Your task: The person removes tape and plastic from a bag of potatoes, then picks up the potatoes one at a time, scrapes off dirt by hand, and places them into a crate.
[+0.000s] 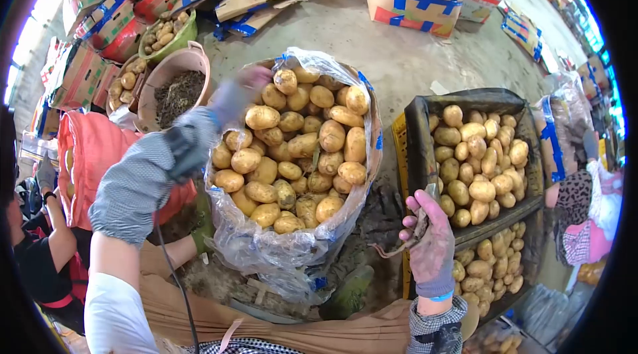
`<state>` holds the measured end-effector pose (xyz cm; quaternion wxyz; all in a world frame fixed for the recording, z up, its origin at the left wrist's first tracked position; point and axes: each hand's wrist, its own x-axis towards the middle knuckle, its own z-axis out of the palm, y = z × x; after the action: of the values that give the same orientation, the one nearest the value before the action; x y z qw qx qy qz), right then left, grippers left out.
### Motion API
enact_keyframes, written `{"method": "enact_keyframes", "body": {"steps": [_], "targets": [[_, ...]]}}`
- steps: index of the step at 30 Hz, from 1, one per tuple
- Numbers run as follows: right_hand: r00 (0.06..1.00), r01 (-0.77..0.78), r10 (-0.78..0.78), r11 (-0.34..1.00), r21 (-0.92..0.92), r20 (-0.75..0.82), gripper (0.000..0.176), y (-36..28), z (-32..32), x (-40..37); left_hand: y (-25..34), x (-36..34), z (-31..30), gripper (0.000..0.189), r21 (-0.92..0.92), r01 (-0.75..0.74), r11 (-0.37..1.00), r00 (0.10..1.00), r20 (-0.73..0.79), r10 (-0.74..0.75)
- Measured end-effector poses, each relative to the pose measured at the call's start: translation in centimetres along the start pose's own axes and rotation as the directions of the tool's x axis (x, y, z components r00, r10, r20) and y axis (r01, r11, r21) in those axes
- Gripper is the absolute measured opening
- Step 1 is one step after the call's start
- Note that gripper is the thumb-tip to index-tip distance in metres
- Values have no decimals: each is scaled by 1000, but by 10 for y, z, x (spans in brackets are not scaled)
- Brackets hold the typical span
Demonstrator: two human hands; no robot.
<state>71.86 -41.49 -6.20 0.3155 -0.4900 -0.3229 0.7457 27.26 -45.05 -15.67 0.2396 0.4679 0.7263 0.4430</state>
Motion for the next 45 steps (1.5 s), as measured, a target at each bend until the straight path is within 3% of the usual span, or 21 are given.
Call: {"method": "enact_keyframes", "body": {"steps": [2, 4, 6, 7, 10, 14, 16, 17, 20, 24, 26, 27, 28, 30, 31, 32, 34, 38, 40, 42, 45], "targets": [[1000, -9, 9, 1000, -13, 1, 37, 2, 3, 1, 60, -10, 61, 28, 390, -95, 916, 978, 208, 13], [1000, -28, 28, 999, -34, -1, 37, 1, 8, -2, 46, 21, 117, 37, 573, -372, 731, 928, 255, 272], [1000, -18, 18, 999, -35, -5, 39, 2, 10, -4, 44, 60, 152, 34, 769, -146, 622, 984, 179, 9], [1000, -23, 22, 999, -46, -8, 40, 0, 13, -8, 49, 73, 153, 33, 778, -76, 623, 994, 109, -14], [999, -35, 33, 998, -56, -32, 44, -6, 12, -17, 51, 99, 156, 39, 744, -59, 666, 947, 252, -198], [1000, 11, -10, 996, -91, 8, 45, -6, 14, -23, 48, 94, 151, 55, 770, -123, 626, 980, 192, -44], [996, 0, 6, 998, -61, 93, 47, -3, 10, -24, 52, 94, 148, 59, 746, -195, 637, 942, 323, -90], [996, -21, 26, 998, -57, 89, 46, -4, 10, -25, 53, 87, 152, 63, 828, -307, 470, 906, 405, -123], [996, -43, 46, 998, -44, 82, 46, -4, 10, -26, 13, 87, 173, 70, 838, -101, 535, 948, 245, -204], [994, -25, 30, 999, -46, 108, 45, -7, 11, -34, 13, 84, 164, 68, 826, -174, 536, 915, 337, -222], [993, -40, 43, 999, -25, 114, 45, -7, 11, -35, 34, 68, 147, 71, 764, -210, 610, 915, 373, -152], [991, -31, 36, 999, -45, 129, 45, -7, 11, -35, 44, 56, 137, 53, 721, -232, 653, 929, 364, -71], [989, -24, 33, 998, -65, 143, 45, -6, 11, -34, 42, 48, 132, 53, 726, -235, 646, 929, 363, -71], [985, -34, 43, 998, -57, 166, 46, -2, 11, -34, 39, 33, 118, 54, 504, -69, 861, 977, 210, -44], [981, -44, 54, 997, -61, 185, 46, -1, 12, -34, 40, 28, 109, 44, 116, 276, 954, 914, 276, -298], [980, -43, 53, 998, -55, 194, 46, 1, 13, -34, 51, 19, 103, 44, 124, 275, 953, 916, 268, -299], [974, -84, 101, 992, -89, 204, 46, 4, 15, -35, 74, -8, 92, 34, -344, 636, 691, 772, 270, -576], [977, -56, 84, 989, -139, 198, 50, 25, 21, -31, 124, -84, 87, 43, -339, 712, 615, 685, 528, -503], [952, 120, -57, 974, -194, 302, 58, 38, 25, -28, 159, -111, 88, 50, -280, 747, 603, 609, 652, -452], [926, 116, -33, 972, -203, 376, 64, 45, 23, -25, 177, -131, 94, 58, -303, 732, 610, 612, 686, -393], [895, -90, 105, 994, -54, 434, 67, 57, 15, -20, 191, -151, 86, 61, -362, 586, 725, 690, 692, -212]]}}
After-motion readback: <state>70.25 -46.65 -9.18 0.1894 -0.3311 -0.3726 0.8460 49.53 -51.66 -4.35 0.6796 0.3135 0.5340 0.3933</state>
